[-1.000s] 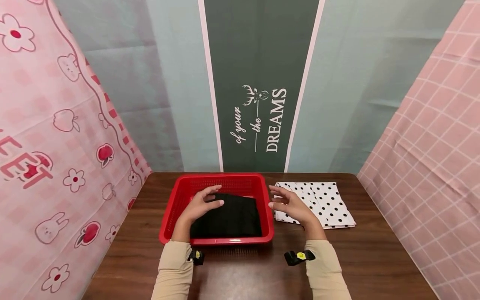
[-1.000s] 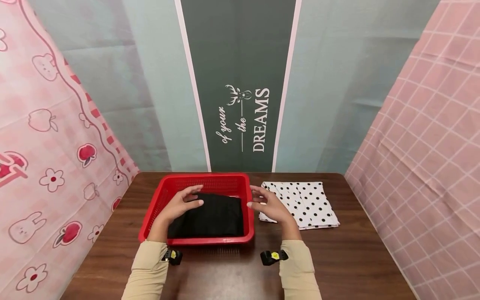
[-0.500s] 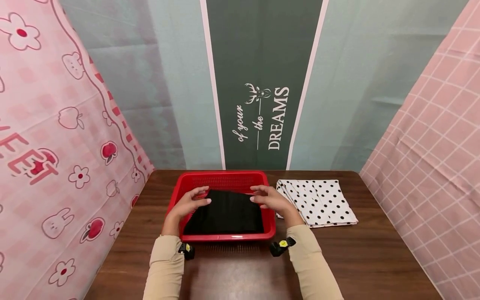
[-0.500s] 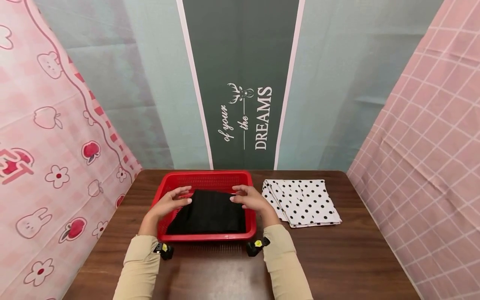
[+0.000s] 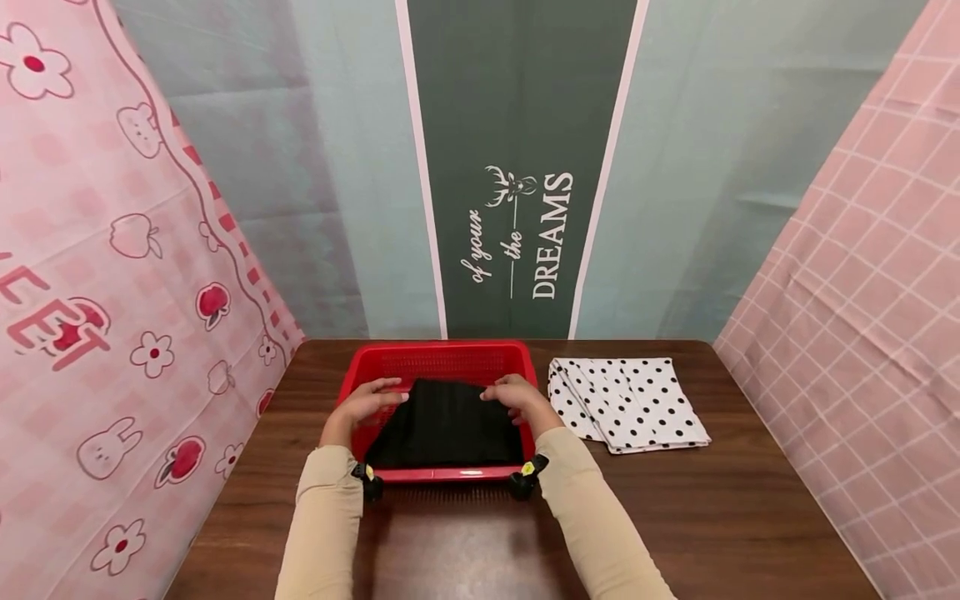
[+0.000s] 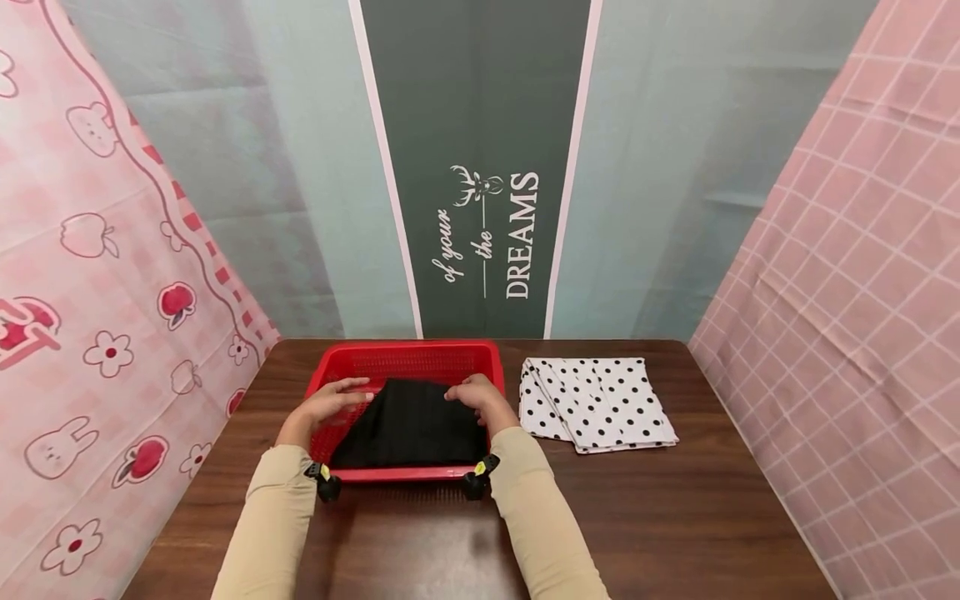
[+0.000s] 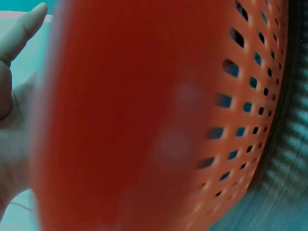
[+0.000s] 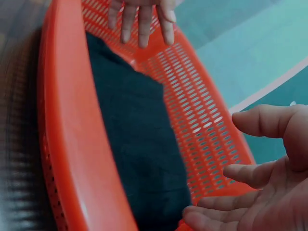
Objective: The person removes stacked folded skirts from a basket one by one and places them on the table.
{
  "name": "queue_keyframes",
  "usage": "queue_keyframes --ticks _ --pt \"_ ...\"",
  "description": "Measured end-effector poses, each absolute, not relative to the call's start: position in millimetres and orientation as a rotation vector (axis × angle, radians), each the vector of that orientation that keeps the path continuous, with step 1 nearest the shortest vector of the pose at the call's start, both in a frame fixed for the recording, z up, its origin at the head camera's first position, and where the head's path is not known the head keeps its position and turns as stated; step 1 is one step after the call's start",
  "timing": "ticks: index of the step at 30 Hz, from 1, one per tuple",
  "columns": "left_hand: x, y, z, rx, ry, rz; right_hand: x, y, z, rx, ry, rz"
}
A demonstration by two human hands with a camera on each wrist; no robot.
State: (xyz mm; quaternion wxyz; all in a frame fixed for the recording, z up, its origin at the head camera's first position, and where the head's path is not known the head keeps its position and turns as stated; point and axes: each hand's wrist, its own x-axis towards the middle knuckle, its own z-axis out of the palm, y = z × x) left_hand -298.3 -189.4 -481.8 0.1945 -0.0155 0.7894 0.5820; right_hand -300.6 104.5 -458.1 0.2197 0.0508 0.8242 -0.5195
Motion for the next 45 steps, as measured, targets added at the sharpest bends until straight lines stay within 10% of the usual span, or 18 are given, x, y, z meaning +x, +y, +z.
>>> queue_keyframes --ticks 45 --pt "-312.0 -162.4 -483.6 -0.219 2.115 1.306 -291.1 85.0 -496.3 0.180 2.066 -1.582"
